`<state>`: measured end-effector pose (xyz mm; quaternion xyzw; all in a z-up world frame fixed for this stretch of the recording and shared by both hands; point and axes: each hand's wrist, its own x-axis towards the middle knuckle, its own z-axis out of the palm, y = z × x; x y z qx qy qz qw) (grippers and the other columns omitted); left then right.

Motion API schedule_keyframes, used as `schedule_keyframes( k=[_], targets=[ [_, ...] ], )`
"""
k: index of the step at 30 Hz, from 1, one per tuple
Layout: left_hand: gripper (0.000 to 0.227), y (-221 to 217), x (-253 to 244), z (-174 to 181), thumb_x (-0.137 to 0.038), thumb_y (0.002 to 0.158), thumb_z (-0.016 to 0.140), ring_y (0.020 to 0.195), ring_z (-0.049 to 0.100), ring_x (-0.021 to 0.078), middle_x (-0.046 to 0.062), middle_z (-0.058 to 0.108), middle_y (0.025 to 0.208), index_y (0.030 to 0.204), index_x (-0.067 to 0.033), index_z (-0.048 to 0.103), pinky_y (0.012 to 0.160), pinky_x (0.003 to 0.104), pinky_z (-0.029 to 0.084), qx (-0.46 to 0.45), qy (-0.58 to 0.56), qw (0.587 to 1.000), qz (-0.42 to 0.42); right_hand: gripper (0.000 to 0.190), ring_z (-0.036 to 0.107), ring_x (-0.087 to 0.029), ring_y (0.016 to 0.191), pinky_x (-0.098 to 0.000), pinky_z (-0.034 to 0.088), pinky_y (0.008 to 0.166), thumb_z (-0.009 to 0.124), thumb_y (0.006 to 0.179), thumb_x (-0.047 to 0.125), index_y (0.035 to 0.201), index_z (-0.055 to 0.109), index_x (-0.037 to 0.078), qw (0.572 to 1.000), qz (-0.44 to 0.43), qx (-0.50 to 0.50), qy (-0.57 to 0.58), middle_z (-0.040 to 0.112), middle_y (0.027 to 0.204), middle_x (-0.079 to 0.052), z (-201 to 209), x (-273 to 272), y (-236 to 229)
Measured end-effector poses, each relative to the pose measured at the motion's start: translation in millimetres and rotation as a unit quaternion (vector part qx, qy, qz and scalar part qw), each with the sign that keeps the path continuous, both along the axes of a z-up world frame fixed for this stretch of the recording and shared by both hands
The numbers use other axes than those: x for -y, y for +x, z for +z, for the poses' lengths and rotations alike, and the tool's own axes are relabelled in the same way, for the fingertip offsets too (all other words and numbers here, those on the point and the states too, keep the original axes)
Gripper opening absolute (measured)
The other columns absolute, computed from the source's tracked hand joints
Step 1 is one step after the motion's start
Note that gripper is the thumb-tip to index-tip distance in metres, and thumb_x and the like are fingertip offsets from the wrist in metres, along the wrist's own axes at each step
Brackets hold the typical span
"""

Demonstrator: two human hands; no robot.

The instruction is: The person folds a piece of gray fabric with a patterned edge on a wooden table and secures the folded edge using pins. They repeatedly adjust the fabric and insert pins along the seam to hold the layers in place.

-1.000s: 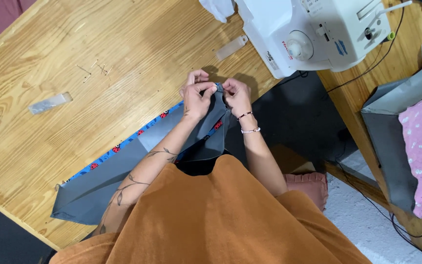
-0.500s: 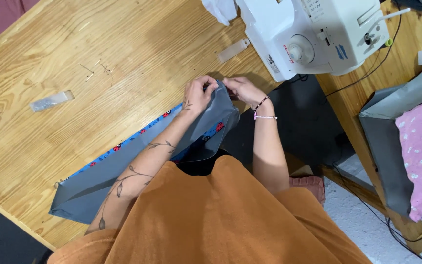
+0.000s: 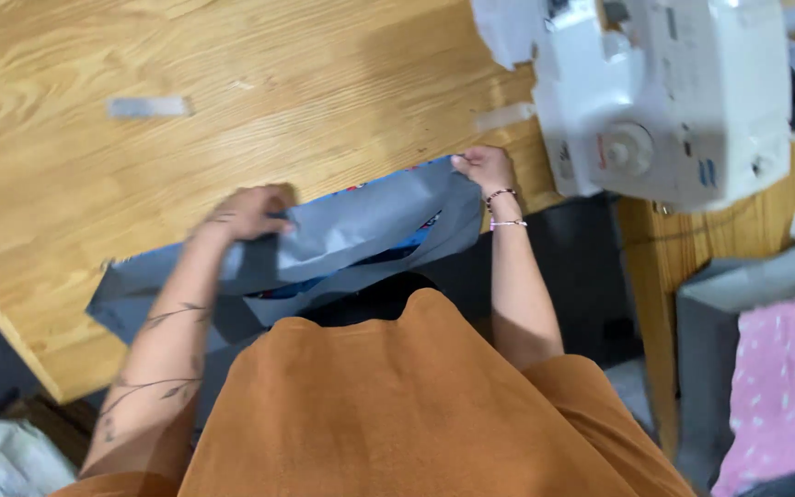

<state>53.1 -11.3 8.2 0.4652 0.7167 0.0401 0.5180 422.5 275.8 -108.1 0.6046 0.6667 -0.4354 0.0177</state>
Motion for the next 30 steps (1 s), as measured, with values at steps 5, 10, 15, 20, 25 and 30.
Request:
schedule_keyframes(
  k=[5,10,15,20,25,30],
  targets=[
    [0.044,-102,130,-28,-0.050,0.076,0.081,0.123,0.065,0.0282,-0.006,0.077,0.119,0.116,-0.0353,0.075,0.104,0.054,0.044,-0.156,-0.167,0.972,0.051,0.039,0.070,-0.022,0.102,-0.0319,0.053,0.093,0.093,0.077,0.048,0.104,0.078,0.024,0.994,0.084,-0.071,0.021,0.075,0.097,-0.002,-70,-29,14],
    [0.048,-140,215,-22,-0.063,0.073,0.078,0.132,0.060,0.0261,-0.014,0.071,0.131,0.119,-0.0502,0.072,0.114,0.064,0.018,-0.212,-0.249,0.936,0.133,0.047,0.066,-0.029,0.108,-0.0396,0.051,0.098,0.085,0.076,0.068,0.105,0.078,0.032,0.981,0.180,0.035,0.062,0.074,0.098,0.000,-25,-41,5],
    [0.040,-135,265,-10,-0.037,0.080,0.079,0.112,0.065,0.0355,0.015,0.074,0.110,0.109,-0.0108,0.075,0.095,0.049,0.045,-0.038,-0.050,0.903,0.424,0.041,0.061,-0.038,0.116,-0.0470,0.047,0.102,0.083,0.085,0.051,0.109,0.076,0.019,0.971,0.233,0.030,0.035,0.072,0.112,-0.011,-8,-58,6],
    [0.033,-103,286,6,-0.028,0.088,0.073,0.100,0.062,0.0221,0.004,0.068,0.108,0.118,-0.0138,0.072,0.091,0.036,0.045,0.099,-0.004,0.759,0.643,0.034,0.062,-0.034,0.115,-0.0446,0.047,0.102,0.085,0.086,0.046,0.105,0.077,0.018,0.974,0.226,0.011,0.023,0.071,0.112,-0.010,-8,-55,6],
    [0.021,-105,311,-86,-0.037,0.076,0.085,0.088,0.069,0.0236,0.005,0.071,0.093,0.094,-0.0294,0.079,0.078,0.035,0.050,-0.010,0.006,0.712,0.702,0.022,0.068,-0.012,0.070,-0.0239,0.054,0.064,0.087,0.083,0.034,0.100,0.078,0.024,0.994,0.099,-0.013,-0.044,0.071,0.077,-0.002,18,-42,-10],
    [0.015,-107,328,-127,-0.030,0.081,0.084,0.083,0.072,0.0255,-0.003,0.072,0.081,0.095,-0.0280,0.079,0.076,0.039,0.055,-0.178,0.029,0.730,0.659,0.024,0.067,-0.011,0.064,-0.0212,0.051,0.057,0.089,0.080,0.030,0.097,0.077,0.018,0.996,0.068,-0.009,-0.051,0.072,0.077,-0.005,14,-40,-18]
  ],
)
